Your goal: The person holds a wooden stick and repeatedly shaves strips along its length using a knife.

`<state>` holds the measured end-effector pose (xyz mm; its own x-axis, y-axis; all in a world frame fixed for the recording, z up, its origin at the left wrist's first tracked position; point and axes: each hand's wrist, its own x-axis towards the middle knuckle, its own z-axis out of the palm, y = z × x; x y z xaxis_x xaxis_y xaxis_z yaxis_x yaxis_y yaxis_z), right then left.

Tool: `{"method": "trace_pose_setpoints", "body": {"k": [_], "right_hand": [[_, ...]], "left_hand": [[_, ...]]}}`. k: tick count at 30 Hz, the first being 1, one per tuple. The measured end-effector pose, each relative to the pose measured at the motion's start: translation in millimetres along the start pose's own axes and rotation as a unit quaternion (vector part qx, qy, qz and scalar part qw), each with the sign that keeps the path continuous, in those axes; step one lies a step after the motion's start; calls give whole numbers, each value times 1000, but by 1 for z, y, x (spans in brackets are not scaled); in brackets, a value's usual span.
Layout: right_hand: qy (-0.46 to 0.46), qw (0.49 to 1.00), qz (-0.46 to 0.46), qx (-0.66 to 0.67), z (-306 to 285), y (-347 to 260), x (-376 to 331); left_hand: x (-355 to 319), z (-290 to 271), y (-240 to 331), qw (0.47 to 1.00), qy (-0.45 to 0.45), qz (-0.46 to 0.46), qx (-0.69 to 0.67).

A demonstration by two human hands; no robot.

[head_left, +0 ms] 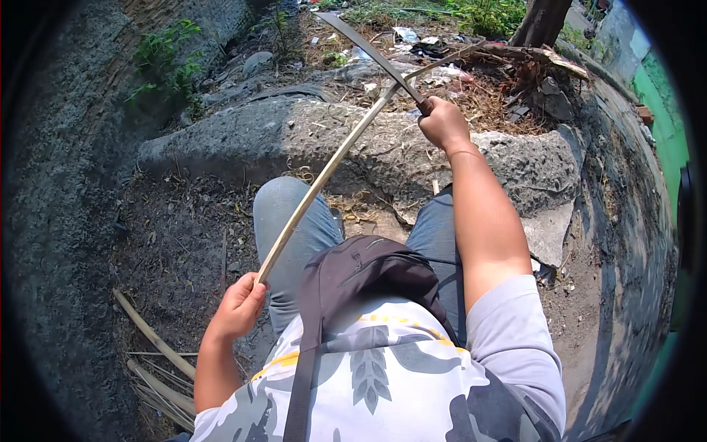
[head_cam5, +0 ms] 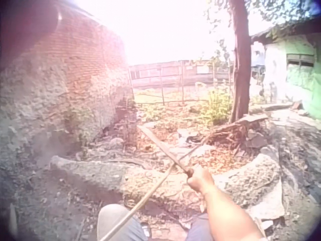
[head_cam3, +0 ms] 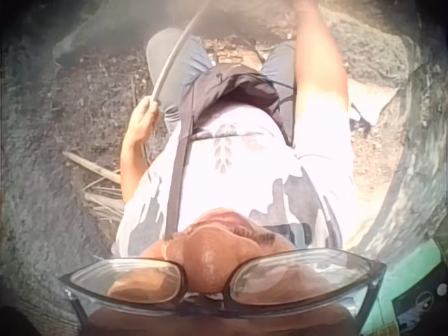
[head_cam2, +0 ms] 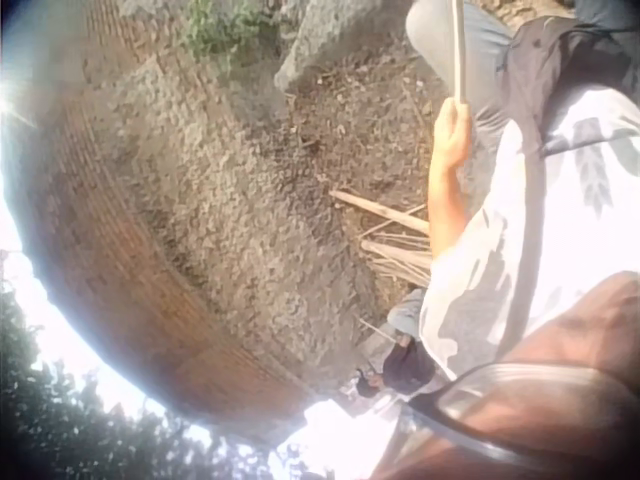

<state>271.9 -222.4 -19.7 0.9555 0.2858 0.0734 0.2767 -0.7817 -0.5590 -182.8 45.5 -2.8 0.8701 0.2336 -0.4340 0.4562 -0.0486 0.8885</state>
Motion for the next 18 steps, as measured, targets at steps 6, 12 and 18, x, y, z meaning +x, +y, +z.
{"method": "trace_pose_setpoints", "body": {"k": [6,12,18], "right_hand": [[-10,999,30,-3,7,9,-4],[-252,904,80,337,22,25,3],[-46,993,-81,78,24,13,-4]], "left_hand": [[9,-7,-2,999,-36,-32,-22],[-2,-21,-20,999,-34,-11,-9],[8,-15,-17,999,-17,-12,-26]]}}
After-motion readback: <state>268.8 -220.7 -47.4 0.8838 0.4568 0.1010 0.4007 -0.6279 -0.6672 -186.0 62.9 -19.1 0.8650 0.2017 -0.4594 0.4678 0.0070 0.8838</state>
